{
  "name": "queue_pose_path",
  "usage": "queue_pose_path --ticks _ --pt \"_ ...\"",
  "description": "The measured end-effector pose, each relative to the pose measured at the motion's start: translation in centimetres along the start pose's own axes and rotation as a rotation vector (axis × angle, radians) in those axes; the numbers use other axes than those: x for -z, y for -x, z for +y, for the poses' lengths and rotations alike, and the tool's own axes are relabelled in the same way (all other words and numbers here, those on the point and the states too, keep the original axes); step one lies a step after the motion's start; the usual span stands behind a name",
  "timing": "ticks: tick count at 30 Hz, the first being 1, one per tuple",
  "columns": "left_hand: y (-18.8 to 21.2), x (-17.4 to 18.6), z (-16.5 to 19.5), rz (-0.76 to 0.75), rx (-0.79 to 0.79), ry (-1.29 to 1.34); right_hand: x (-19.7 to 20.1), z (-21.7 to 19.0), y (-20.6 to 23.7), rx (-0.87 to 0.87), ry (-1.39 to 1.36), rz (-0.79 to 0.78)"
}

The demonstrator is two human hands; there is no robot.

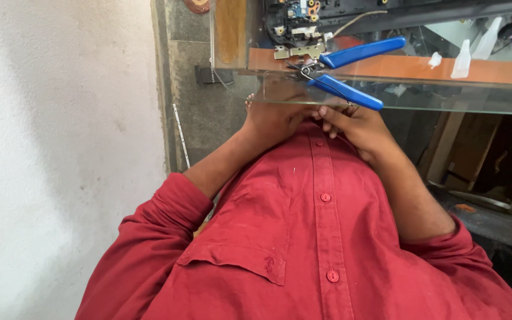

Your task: The person cleans a small metal component with a cotton swab, then uses tweezers to place it into a slot on a disassembled laptop motherboard. They continue to adjust the component and clean the area with additional swabs.

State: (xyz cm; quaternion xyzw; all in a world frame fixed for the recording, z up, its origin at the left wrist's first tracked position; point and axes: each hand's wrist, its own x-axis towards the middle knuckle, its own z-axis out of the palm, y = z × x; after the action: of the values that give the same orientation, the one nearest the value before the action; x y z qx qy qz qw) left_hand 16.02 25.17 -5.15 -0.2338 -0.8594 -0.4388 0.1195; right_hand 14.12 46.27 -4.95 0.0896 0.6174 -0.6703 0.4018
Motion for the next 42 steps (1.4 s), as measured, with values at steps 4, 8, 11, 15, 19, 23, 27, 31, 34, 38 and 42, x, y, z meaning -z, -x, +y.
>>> queue_pose_path --ticks 4,8,11,15,19,23,27,31,34,38,42 --pt "1.2 0.2 -0.3 0.058 0.018 0.027 0.1 0.8 -0.1 -0.042 0.108 0.024" --pt "2.4 0.8 -0.5 0.046 0.035 0.063 -0.1 1.6 -0.1 -0.038 0.265 0.071" --pt "2.8 1.2 -0.8 0.020 0.059 0.109 -0.3 1.8 0.1 -0.028 0.378 0.092" --pt "3.0 2.2 -1.1 -0.009 0.103 0.149 -0.9 1.6 -0.2 -0.001 0.420 0.063" --pt "3.0 4.9 -0.3 -0.085 0.095 0.144 -2.5 -0.2 -0.4 0.126 0.392 -0.067" --pt "2.7 9.0 1.9 -0.021 -0.026 0.127 -4.2 -3.6 1.5 0.263 0.730 -0.082" --pt "1.8 12.5 3.2 0.064 -0.095 0.185 -6.2 -5.9 4.2 0.369 0.802 -0.068" --pt "0.6 14.3 3.9 0.072 -0.174 0.180 -7.2 -7.4 6.6 0.568 0.784 -0.060" --pt "-0.3 14.3 4.3 0.050 -0.240 0.180 -8.0 -7.7 8.0 0.759 0.775 0.078" --pt "-0.9 13.8 4.9 -0.015 -0.358 0.112 -8.5 -7.3 8.8 0.792 0.703 0.073" --pt "-1.4 13.0 5.3 -0.059 -0.367 0.183 -8.3 -6.6 9.2 0.784 0.673 0.077"
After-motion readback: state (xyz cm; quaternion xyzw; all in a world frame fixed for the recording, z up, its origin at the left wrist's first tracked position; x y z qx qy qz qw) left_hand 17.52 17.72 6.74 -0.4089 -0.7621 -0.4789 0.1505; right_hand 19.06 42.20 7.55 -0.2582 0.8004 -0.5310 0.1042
